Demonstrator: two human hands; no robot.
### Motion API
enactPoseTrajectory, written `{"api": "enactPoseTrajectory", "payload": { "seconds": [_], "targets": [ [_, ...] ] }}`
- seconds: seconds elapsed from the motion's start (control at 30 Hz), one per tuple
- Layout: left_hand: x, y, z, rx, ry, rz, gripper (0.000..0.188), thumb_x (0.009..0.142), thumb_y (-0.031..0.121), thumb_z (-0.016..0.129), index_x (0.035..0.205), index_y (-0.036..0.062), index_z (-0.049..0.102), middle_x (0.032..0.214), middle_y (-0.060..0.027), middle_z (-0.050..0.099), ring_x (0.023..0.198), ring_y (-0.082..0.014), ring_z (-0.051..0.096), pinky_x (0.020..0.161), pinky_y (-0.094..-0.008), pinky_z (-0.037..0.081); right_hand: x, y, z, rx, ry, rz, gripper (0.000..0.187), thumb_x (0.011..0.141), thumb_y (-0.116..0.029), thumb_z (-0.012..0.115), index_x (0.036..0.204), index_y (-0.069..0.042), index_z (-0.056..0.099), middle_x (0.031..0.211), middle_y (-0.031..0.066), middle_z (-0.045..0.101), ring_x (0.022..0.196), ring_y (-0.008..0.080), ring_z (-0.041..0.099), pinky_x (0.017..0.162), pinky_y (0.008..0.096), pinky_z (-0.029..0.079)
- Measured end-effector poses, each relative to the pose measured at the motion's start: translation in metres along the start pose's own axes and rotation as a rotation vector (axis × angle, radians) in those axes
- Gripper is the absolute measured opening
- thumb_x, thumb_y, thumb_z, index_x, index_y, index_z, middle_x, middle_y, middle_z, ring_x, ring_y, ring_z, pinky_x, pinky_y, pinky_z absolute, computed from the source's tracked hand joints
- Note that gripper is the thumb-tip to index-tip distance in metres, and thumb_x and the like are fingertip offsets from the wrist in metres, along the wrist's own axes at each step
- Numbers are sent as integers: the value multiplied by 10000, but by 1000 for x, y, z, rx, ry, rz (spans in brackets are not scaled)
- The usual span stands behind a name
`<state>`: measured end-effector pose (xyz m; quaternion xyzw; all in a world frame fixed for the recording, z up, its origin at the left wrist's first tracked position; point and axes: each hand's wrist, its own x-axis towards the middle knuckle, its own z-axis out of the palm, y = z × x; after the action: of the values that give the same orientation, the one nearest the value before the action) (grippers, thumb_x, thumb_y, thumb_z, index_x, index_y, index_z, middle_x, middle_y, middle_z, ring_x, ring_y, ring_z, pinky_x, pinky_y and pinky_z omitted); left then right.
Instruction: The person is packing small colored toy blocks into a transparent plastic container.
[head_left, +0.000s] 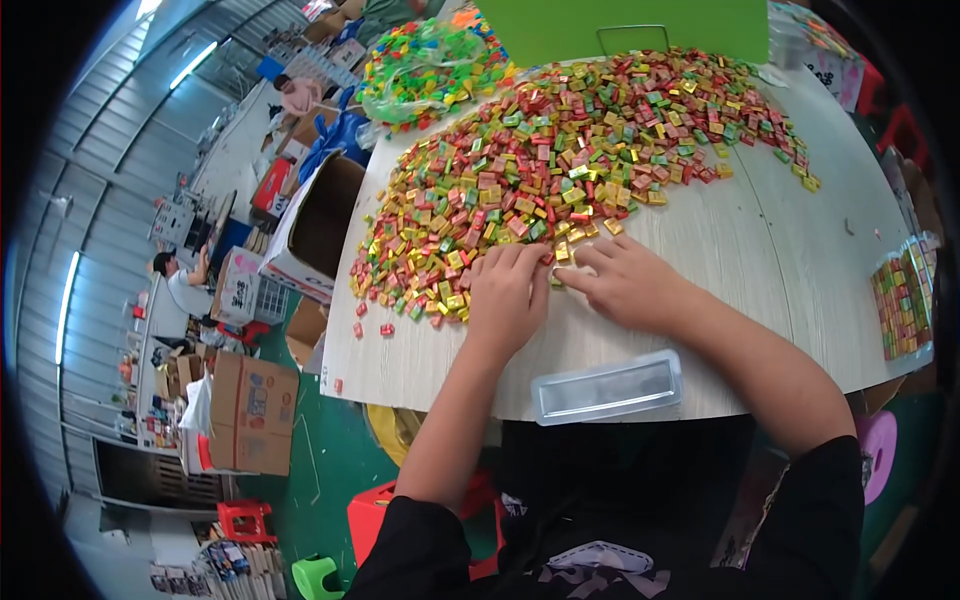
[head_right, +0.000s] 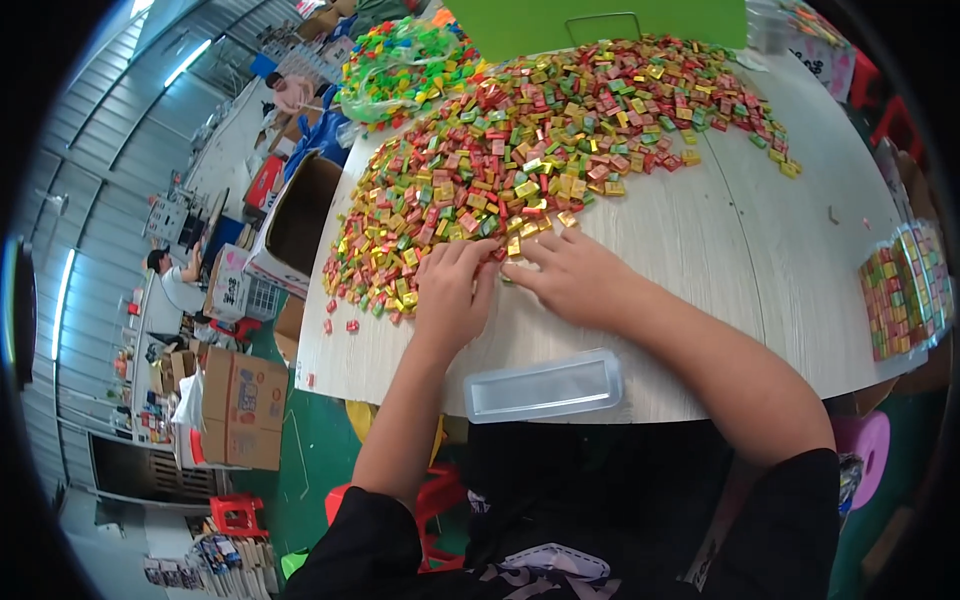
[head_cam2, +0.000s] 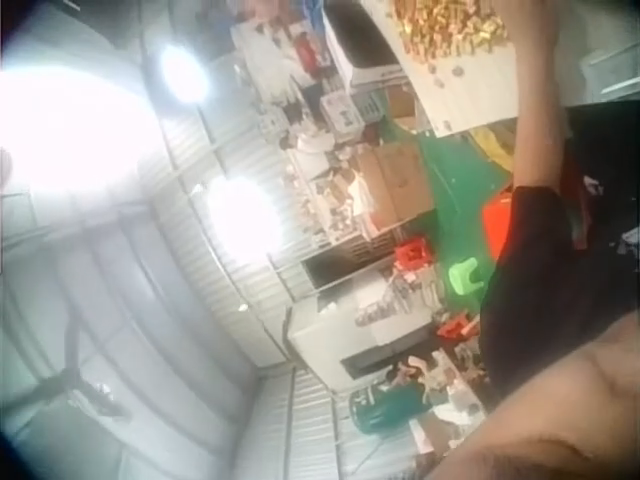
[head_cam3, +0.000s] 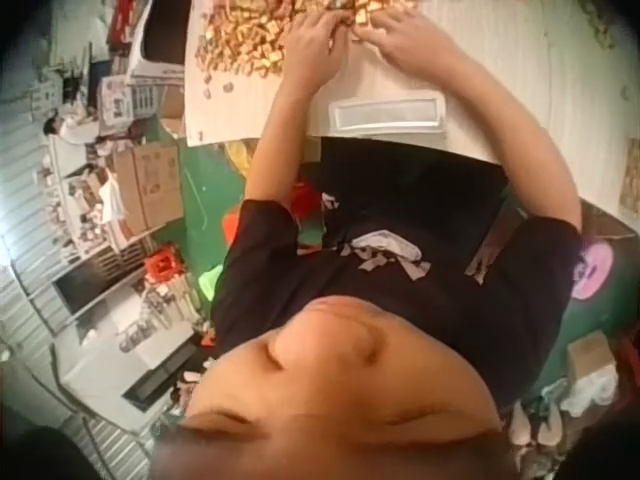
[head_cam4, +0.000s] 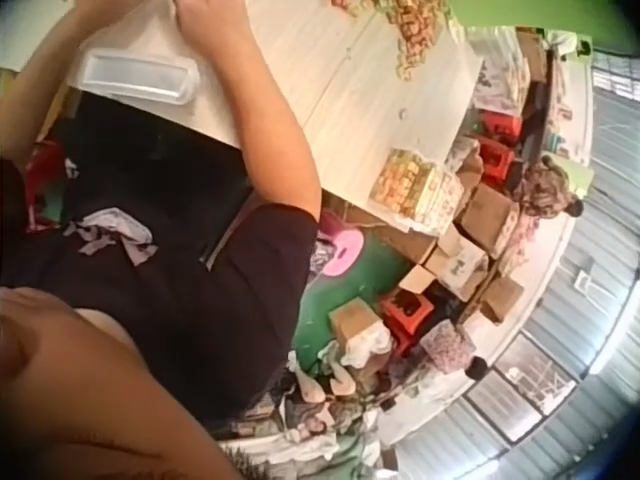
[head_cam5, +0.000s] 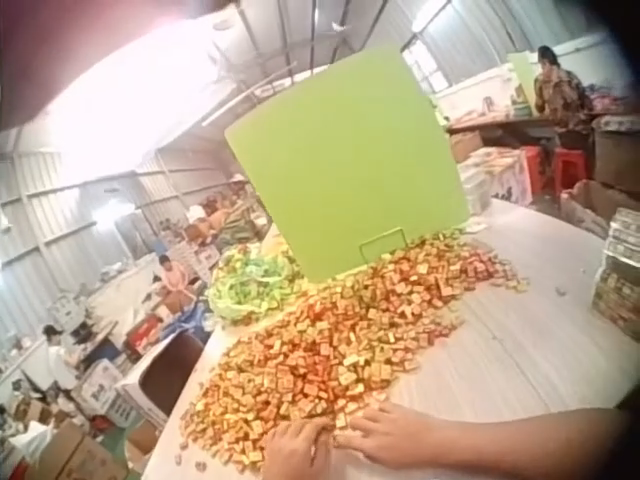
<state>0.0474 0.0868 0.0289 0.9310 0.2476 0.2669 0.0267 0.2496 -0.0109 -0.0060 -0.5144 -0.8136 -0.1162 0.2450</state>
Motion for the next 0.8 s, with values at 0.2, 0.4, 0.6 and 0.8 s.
{"api": "enactPoseTrajectory", "payload": {
  "seconds": [0.2,0.4,0.6,0.8],
  "targets": [
    [-7,-3,12,120,-2,52,288,897,144,658,1178,90,685,1093,-77,655,1064,-295,589,945,-451,419,0,4,3,50,49,-6,279,910,-275,678,1138,-116,705,1171,110,656,1135,275,620,1002,439,461],
    [-7,7,16,253,-120,88,436,893,217,660,1301,63,645,1195,-95,601,1164,-298,529,1008,-452,383,3,9,-10,-7,8,-10,234,823,-226,742,988,-74,677,1083,82,655,1089,261,621,982,418,477],
    [-8,10,17,303,-108,90,476,904,276,672,1334,75,631,1193,-83,585,1173,-281,504,1031,-447,353,5,15,-6,-98,-26,91,180,869,-138,599,1004,-63,693,1022,67,688,1036,233,651,885,370,504],
    [-11,4,20,264,-134,80,480,906,303,681,1331,90,615,1237,-93,579,1203,-287,497,1079,-475,339,7,10,10,-53,137,139,215,834,-134,678,1037,-63,679,991,83,655,989,269,641,873,400,504]
  ]
}}
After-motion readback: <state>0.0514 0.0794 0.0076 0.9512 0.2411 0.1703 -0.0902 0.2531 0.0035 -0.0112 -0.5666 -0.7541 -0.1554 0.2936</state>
